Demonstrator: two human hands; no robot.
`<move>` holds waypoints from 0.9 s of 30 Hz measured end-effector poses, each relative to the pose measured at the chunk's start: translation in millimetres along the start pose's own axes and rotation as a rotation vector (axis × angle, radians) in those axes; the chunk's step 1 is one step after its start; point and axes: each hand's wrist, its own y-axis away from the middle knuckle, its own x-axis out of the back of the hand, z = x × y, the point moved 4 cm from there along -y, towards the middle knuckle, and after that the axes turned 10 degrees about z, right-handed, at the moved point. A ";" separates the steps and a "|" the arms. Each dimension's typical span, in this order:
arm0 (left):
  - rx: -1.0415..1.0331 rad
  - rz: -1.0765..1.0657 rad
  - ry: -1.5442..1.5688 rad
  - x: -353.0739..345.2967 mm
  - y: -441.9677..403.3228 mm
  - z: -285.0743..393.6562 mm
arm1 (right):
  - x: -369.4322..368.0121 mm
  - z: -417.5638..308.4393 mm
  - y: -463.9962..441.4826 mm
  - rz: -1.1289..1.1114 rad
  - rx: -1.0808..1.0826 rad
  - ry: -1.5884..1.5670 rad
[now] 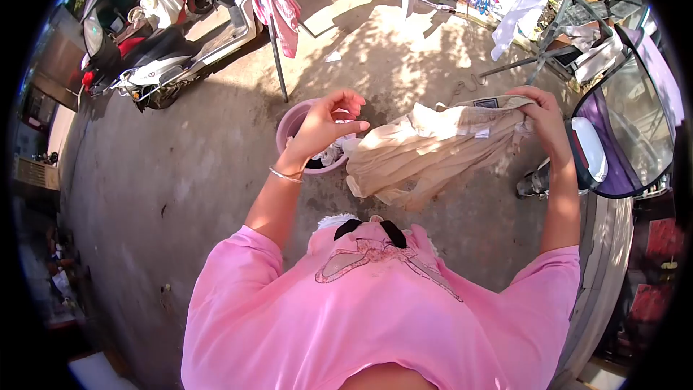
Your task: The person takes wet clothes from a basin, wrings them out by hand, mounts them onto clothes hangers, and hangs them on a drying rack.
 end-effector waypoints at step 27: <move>0.259 0.343 -0.160 70.7 108.2 -60.5 | -181.2 -12.9 51.4 -0.126 -0.075 -0.868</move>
